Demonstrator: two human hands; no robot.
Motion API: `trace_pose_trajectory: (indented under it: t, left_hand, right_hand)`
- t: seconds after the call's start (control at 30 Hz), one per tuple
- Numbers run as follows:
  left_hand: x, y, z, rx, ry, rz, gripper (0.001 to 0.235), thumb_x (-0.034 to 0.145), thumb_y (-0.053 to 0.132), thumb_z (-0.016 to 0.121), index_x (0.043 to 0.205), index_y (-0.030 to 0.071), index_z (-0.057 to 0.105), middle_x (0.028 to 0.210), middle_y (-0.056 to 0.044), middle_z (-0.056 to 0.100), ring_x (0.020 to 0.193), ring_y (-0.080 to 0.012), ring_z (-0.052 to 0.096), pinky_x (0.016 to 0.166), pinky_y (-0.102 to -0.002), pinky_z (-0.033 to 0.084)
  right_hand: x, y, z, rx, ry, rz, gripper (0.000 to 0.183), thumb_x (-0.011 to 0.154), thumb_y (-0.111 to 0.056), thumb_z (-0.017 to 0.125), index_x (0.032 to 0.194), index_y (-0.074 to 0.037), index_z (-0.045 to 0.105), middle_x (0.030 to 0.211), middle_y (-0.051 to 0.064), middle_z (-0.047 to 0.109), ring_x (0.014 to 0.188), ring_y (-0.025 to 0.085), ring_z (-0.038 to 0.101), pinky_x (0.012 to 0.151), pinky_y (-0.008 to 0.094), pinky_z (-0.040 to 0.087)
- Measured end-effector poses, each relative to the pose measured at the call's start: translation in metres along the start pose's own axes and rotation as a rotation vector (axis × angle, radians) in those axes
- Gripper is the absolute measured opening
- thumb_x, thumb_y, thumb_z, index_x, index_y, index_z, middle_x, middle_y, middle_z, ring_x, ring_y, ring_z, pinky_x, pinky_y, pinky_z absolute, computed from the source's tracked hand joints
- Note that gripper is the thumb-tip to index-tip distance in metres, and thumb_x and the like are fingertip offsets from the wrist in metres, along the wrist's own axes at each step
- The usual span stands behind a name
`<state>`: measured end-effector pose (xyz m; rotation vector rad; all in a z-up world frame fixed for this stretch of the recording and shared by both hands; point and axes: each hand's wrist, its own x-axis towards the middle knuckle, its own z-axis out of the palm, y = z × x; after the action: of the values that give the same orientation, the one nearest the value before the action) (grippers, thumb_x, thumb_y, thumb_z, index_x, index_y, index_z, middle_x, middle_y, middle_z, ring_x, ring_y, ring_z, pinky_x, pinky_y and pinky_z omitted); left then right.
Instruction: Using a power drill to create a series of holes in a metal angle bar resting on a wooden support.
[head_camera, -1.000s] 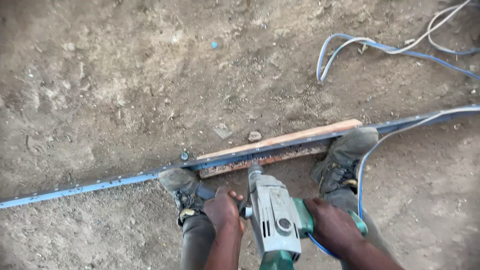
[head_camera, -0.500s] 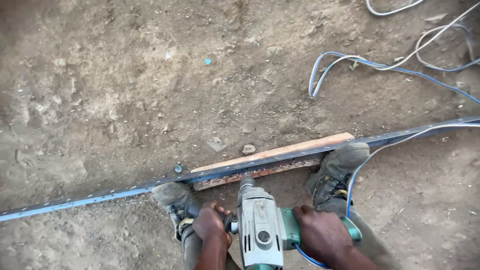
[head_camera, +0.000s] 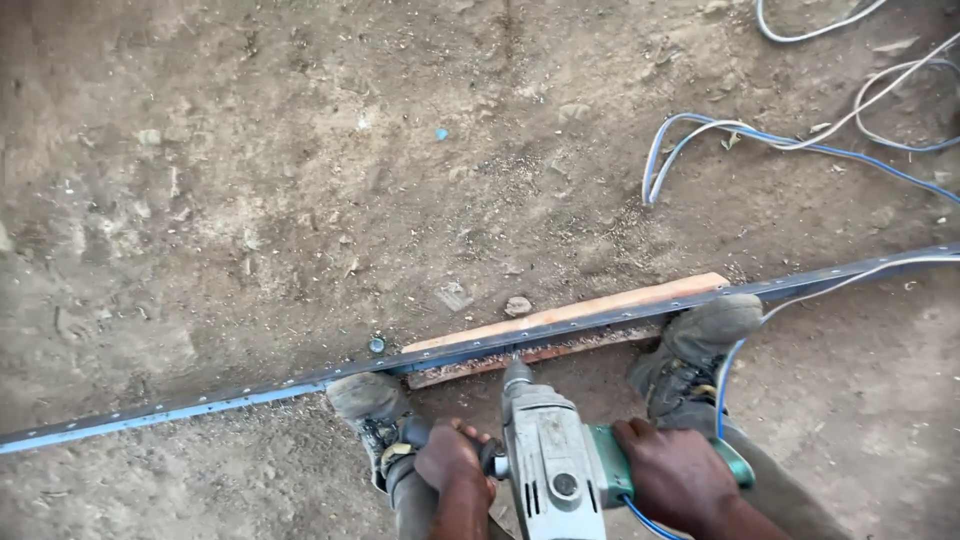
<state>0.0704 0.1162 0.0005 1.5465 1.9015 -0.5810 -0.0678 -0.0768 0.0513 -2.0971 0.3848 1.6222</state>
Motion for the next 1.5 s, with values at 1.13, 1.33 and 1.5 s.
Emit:
trace_pose_trajectory:
  t: [1.13,1.33,1.5]
  left_hand:
    - [0.093,-0.055,0.006,-0.069,0.09,-0.086,0.02,0.073,0.002,0.059,0.057,0.009,0.049,0.051,-0.012,0.052,0.04,-0.0272,0.049,0.039,-0.046,0.043]
    - [0.207,-0.09,0.028,0.968,-0.092,0.216,0.037,0.095,0.016,0.05,0.082,0.024,0.084,0.072,0.006,0.082,0.076,-0.0073,0.077,0.064,-0.022,0.054]
    - [0.389,-0.227,0.009,0.919,-0.673,0.9,0.018,0.063,0.03,0.063,0.057,0.016,0.072,0.062,-0.003,0.077,0.065,-0.0168,0.075,0.072,-0.036,0.064]
  right_hand:
    - [0.028,0.01,-0.03,-0.085,-0.002,-0.06,0.016,0.092,-0.033,0.051,0.1,-0.022,0.058,0.099,0.005,0.072,0.086,0.036,0.074,0.073,0.052,0.059]
    - [0.056,0.021,-0.002,-0.047,0.06,-0.109,0.022,0.089,-0.018,0.052,0.11,-0.02,0.06,0.105,0.008,0.072,0.092,0.04,0.073,0.073,0.057,0.06]
    - [0.035,0.007,-0.038,-0.239,-0.058,-0.135,0.023,0.094,-0.016,0.051,0.116,-0.015,0.056,0.106,0.008,0.068,0.09,0.035,0.073,0.071,0.055,0.059]
